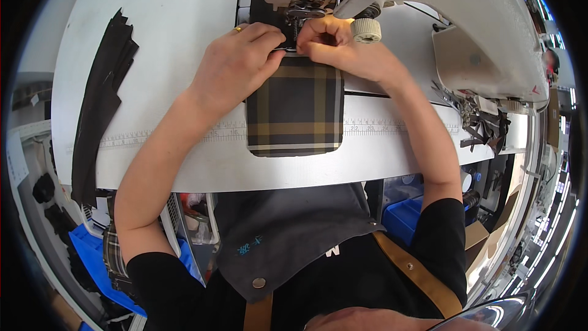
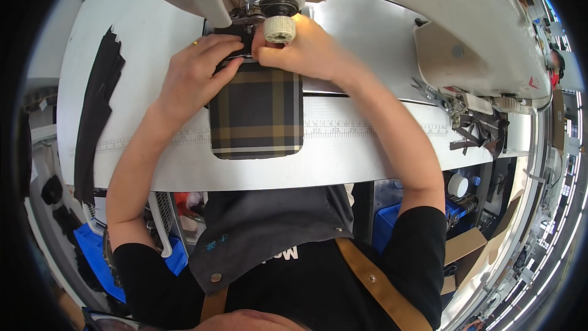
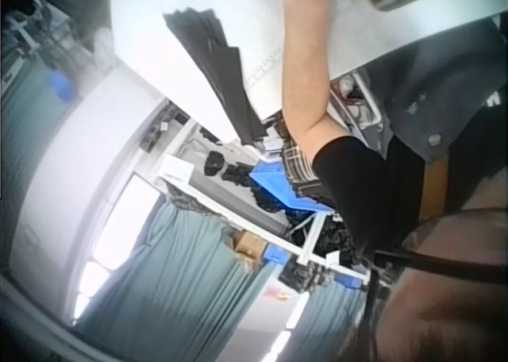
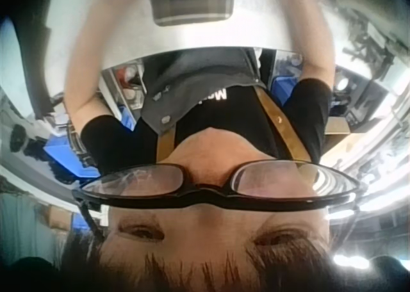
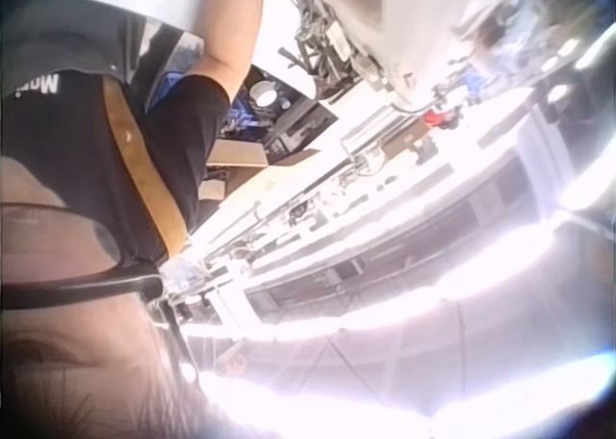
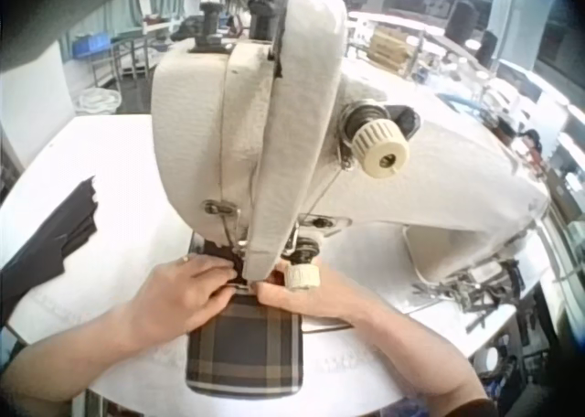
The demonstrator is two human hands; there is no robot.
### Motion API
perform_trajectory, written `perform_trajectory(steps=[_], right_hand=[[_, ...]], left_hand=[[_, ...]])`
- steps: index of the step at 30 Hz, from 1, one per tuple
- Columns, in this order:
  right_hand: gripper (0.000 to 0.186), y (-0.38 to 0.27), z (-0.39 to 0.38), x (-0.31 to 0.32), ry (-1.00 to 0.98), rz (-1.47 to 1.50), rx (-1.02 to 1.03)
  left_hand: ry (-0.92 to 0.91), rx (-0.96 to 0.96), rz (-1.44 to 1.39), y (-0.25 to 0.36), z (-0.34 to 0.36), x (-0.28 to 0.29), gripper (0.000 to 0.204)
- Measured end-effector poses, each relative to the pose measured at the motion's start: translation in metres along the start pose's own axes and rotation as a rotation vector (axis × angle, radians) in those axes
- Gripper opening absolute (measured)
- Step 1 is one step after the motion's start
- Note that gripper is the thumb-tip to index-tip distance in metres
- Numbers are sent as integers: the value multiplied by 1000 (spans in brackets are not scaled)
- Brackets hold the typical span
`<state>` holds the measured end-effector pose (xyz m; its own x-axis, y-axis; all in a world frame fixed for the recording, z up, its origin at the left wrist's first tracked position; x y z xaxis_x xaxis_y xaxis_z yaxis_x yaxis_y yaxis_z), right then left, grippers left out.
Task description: The person sews zippers onto plaid fabric pieces using a sewing machine. They align the zipper with the fabric edge, guide it under the needle, and stitch along the zipper teeth. After completing each piece, they remove it and place it aside before starting the next one.
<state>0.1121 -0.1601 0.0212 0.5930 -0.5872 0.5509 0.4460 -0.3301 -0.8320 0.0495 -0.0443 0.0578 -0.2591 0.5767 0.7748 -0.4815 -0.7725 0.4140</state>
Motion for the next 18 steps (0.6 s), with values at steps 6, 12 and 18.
perform_trajectory(steps=[6,12,18], right_hand=[[20,-14,-6,8,-100,-75,-68],[19,-12,-7,15,254,166,-8],[16,-5,-4,7,194,439,-216]], left_hand=[[53,-17,1,-1,-1,0,18],[92,51,-97,-11,5,1,22],[-45,323,-280,-75,54,-13,18]])
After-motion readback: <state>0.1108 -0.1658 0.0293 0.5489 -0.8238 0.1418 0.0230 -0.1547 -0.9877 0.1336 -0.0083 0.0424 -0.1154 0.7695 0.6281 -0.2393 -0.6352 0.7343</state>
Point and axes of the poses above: each hand's wrist, its own z-axis towards the middle knuckle, its own x-axis out of the back of the hand, y = z × x, the point moved 8 cm from there along z, towards the middle knuckle, and after that the axes turned 8 degrees about x, right-handed, at the moved point
